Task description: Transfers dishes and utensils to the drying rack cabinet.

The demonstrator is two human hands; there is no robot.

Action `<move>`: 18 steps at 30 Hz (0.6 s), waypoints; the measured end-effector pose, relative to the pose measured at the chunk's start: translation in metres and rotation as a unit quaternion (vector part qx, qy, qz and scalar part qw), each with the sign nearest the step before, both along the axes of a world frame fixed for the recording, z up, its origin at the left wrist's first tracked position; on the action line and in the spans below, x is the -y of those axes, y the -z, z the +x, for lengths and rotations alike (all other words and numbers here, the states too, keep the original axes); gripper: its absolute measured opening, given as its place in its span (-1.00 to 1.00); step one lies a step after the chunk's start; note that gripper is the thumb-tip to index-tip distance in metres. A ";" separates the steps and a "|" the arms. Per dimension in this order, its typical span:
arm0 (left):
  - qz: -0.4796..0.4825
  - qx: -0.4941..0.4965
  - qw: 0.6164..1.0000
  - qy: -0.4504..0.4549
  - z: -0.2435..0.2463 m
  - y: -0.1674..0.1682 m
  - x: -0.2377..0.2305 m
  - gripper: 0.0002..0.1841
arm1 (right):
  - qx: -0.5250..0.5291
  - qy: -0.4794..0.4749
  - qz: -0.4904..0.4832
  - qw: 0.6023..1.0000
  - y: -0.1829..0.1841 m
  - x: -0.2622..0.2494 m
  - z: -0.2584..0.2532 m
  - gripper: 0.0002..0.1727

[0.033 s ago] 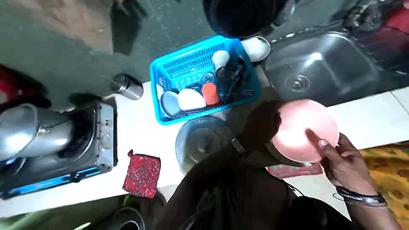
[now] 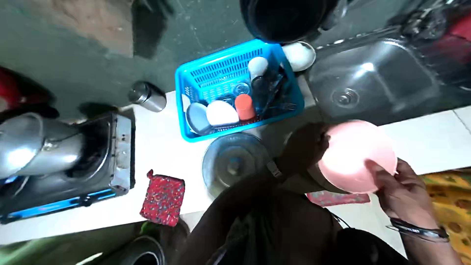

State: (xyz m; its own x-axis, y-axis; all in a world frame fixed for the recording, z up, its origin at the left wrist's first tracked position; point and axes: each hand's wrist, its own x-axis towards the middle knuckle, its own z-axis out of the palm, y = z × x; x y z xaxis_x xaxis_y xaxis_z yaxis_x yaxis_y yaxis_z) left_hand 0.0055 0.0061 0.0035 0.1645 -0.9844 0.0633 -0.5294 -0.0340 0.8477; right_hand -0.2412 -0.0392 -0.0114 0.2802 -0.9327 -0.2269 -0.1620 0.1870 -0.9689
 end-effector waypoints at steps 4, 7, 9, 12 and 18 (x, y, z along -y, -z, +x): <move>0.030 -0.046 0.996 0.073 0.043 -0.018 -0.036 -0.69 | -0.080 0.028 -0.010 0.996 0.002 0.014 -0.022 -0.70; -0.030 0.057 0.998 -0.025 0.116 -0.028 -0.062 -0.76 | -0.128 -0.005 -0.004 0.992 -0.003 0.025 -0.023 -0.72; -0.025 0.101 0.987 -0.125 0.178 -0.038 -0.072 -0.73 | -0.163 -0.043 -0.021 0.985 0.005 0.032 -0.024 -0.68; 0.089 0.178 0.955 -0.220 0.266 -0.035 -0.081 -0.56 | -0.181 -0.064 -0.026 0.981 0.017 0.038 -0.023 -0.70; 0.233 0.162 0.952 -0.119 0.312 0.001 -0.075 -0.40 | -0.138 -0.040 0.009 0.990 0.031 0.034 -0.022 -0.72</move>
